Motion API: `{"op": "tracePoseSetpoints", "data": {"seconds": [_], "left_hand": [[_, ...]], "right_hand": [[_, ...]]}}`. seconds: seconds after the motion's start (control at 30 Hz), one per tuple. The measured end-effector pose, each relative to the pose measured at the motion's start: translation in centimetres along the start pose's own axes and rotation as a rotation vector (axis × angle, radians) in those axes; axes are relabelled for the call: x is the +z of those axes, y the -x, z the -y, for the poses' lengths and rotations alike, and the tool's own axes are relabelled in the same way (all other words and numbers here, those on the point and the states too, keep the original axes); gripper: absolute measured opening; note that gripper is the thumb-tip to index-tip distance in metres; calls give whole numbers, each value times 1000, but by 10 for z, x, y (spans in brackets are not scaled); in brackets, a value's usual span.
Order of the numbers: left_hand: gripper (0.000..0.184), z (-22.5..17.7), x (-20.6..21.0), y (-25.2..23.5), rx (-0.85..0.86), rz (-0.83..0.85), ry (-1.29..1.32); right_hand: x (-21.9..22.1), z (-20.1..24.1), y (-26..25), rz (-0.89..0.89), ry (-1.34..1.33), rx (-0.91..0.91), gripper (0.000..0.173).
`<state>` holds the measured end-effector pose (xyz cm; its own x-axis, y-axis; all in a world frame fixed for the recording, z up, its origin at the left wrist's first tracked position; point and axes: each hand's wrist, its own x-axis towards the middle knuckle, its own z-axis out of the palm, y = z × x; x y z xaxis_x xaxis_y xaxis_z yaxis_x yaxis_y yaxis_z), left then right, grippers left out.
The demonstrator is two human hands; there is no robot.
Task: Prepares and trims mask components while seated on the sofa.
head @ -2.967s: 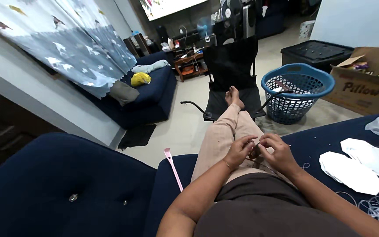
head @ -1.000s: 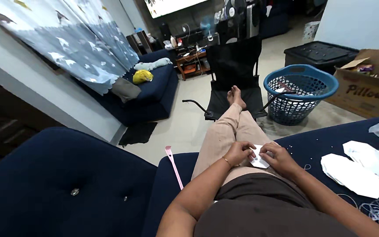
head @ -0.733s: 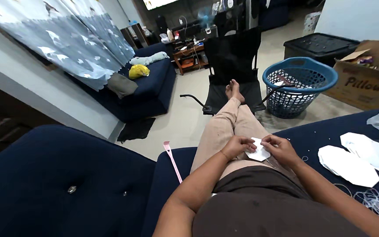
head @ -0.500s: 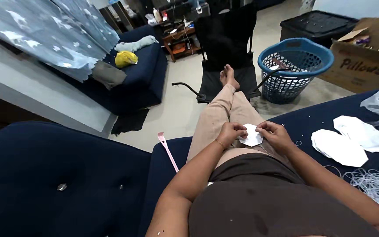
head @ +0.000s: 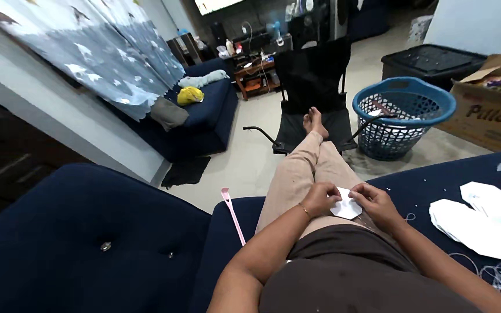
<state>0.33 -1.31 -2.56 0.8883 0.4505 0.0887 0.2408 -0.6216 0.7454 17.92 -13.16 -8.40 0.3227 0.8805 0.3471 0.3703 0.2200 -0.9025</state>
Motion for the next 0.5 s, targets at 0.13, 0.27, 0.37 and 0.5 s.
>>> {"op": "tracePoseSetpoints", "data": {"seconds": [0.13, 0.27, 0.37, 0.5], "left_hand": [[22, 2, 0, -1, -38, 101, -75], [27, 2, -1, -3, -107, 156, -175], [21, 1, -1, -3, -119, 152, -195], [21, -2, -2, -3, -178, 123, -79]], "right_hand": [[0, -1, 0, -39, -51, 38, 14], [1, -2, 0, -61, -15, 55, 14], [2, 4, 0, -57, 0, 68, 13], [3, 8, 0, -49, -22, 65, 12]]}}
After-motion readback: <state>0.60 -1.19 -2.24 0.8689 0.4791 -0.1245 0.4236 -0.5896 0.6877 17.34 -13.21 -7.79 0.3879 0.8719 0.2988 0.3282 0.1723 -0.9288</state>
